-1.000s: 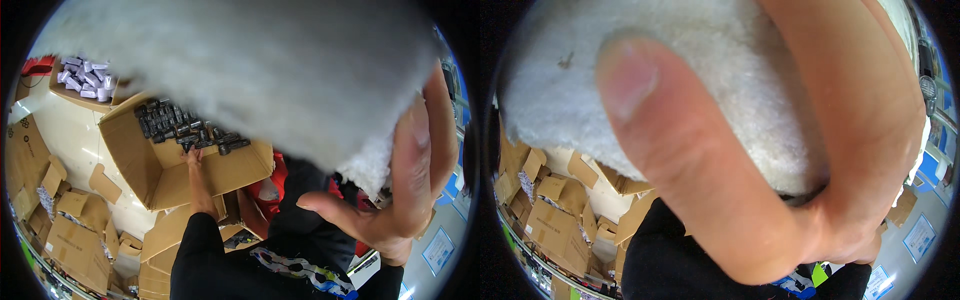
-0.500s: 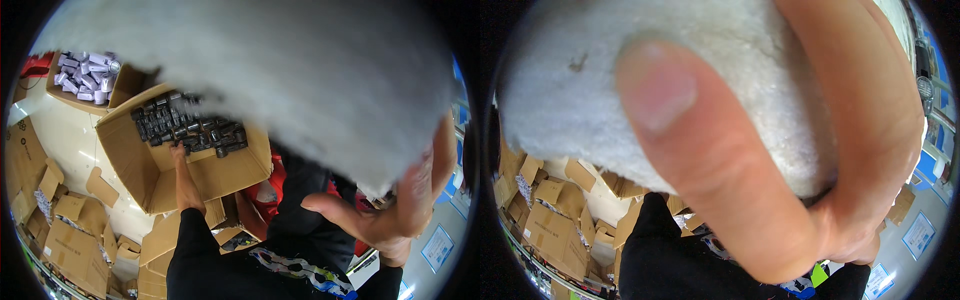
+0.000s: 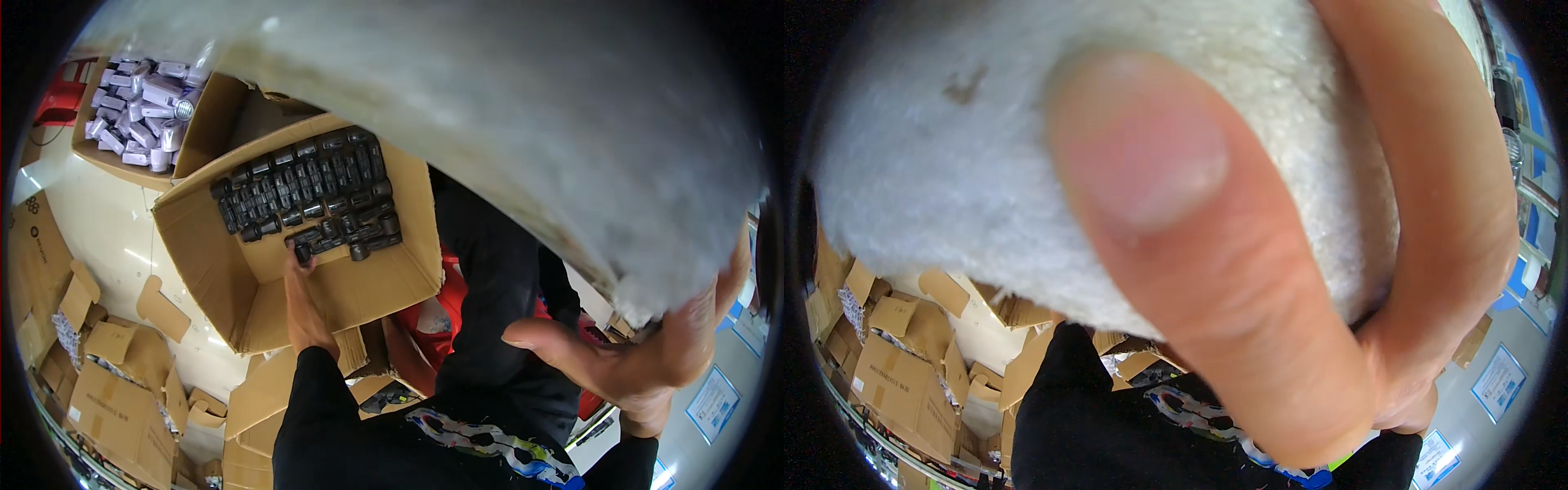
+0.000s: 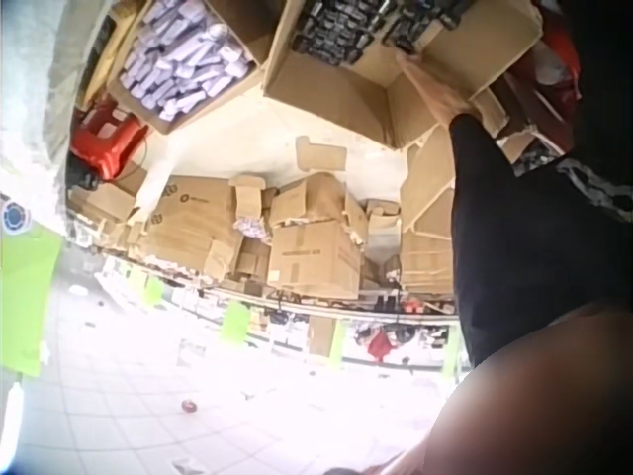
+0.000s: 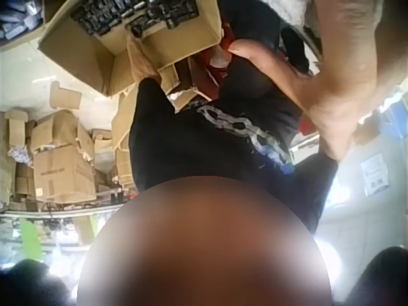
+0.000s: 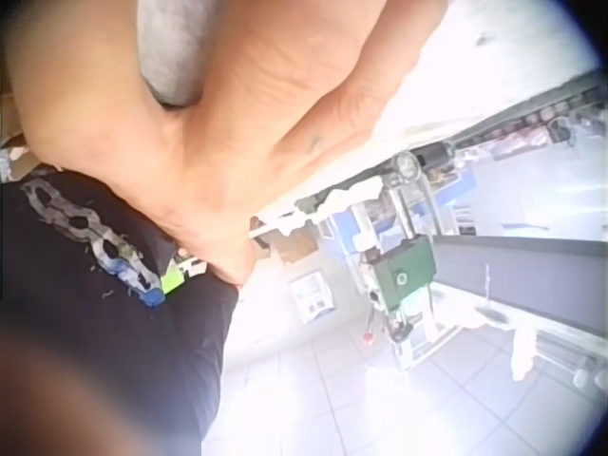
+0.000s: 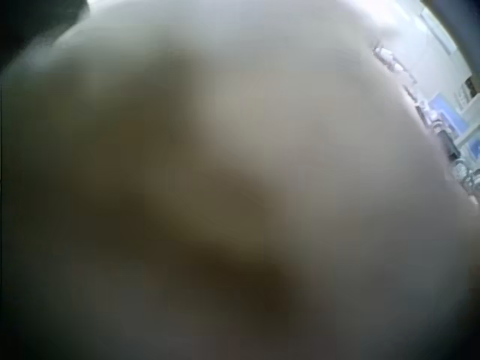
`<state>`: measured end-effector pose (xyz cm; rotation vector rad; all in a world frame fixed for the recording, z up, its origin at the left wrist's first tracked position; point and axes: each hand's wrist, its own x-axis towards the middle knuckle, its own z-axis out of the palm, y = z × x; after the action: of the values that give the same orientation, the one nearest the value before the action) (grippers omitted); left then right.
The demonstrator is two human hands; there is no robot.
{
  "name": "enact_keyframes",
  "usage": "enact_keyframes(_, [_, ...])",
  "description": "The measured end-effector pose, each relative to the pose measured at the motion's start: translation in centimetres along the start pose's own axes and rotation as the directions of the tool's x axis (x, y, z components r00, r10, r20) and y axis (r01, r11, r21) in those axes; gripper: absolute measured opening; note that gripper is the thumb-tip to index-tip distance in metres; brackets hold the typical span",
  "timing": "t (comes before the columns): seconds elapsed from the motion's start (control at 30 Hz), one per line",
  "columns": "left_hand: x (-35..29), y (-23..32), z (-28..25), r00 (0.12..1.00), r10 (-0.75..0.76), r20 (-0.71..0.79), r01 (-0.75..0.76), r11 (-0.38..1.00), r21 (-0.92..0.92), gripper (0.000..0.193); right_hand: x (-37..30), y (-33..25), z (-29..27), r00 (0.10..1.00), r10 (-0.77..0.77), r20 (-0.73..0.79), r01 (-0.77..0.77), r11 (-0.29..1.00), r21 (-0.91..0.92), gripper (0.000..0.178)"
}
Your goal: Assembling handheld electronic devices by placing components and using a manual press.
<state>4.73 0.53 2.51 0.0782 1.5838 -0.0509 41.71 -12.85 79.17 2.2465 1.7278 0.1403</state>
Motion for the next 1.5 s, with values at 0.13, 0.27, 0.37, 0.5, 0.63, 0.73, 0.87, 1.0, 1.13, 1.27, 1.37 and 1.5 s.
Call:
enact_keyframes(0.13, [-0.1,-2.9,1.6,0.996,-0.069,0.047,0.077,0.981,-0.177,0.052,0.2,-0.2,0.2,0.999,0.010,0.033,-0.008,0.999,-0.040,0.127])
enact_keyframes(0.27, [0.2,-3.2,0.0,0.990,0.108,0.094,-0.072,0.944,-0.323,0.042,0.2,-0.3,0.7,1.000,-0.007,-0.026,0.008,1.000,0.027,0.124])
enact_keyframes(0.37, [-0.2,-3.3,1.1,0.989,0.118,0.092,-0.084,0.947,-0.310,0.036,0.2,-0.4,0.7,1.000,0.000,0.002,0.000,1.000,0.000,0.122])
enact_keyframes(0.5, [-0.2,-3.8,0.8,0.981,0.151,0.125,-0.103,0.940,-0.327,0.032,0.6,-0.5,1.2,0.999,-0.007,-0.041,0.008,1.000,0.020,0.123])
enact_keyframes(0.63, [-0.5,-1.6,-3.3,0.956,0.220,0.196,-0.095,0.861,-0.499,0.034,0.5,-0.3,0.2,0.994,0.050,-0.097,-0.039,0.994,0.106,0.126])
enact_keyframes(0.73, [-2.9,-8.3,4.9,0.967,0.159,0.201,-0.035,0.858,-0.512,0.034,1.4,-0.9,2.1,0.995,0.077,-0.062,-0.067,0.987,0.146,0.128])
enact_keyframes(0.87, [-4.4,-5.7,3.3,0.992,0.111,0.063,-0.067,0.871,-0.487,0.025,3.2,-0.6,2.5,0.981,0.102,-0.167,-0.039,0.938,0.343,0.127])
enact_keyframes(1.0, [-6.8,-5.1,5.1,0.988,0.124,0.091,-0.067,0.879,-0.471,0.023,3.9,-0.8,2.8,0.977,0.100,-0.187,-0.029,0.937,0.348,0.117])
enact_keyframes(1.13, [-10.8,-5.0,8.8,0.985,0.170,-0.040,-0.172,0.905,-0.388,0.038,3.8,-1.1,2.2,0.976,0.092,-0.197,-0.025,0.947,0.321,0.109])
enact_keyframes(1.27, [-15.4,-3.7,6.5,0.847,0.528,-0.067,-0.519,0.790,-0.326,0.049,3.9,-1.9,1.3,0.964,0.078,-0.256,0.022,0.930,0.366,0.100])
enact_keyframes(1.37, [-26.2,-4.9,10.4,0.662,0.714,-0.228,-0.750,0.639,-0.173,0.040,3.5,-1.9,2.2,0.963,0.088,-0.255,0.026,0.911,0.413,0.088])
enact_keyframes(1.5, [-48.3,-0.5,16.0,0.325,0.940,-0.099,-0.925,0.295,-0.240,0.032,3.2,-1.4,2.4,0.932,0.083,-0.354,0.096,0.883,0.459,0.082])
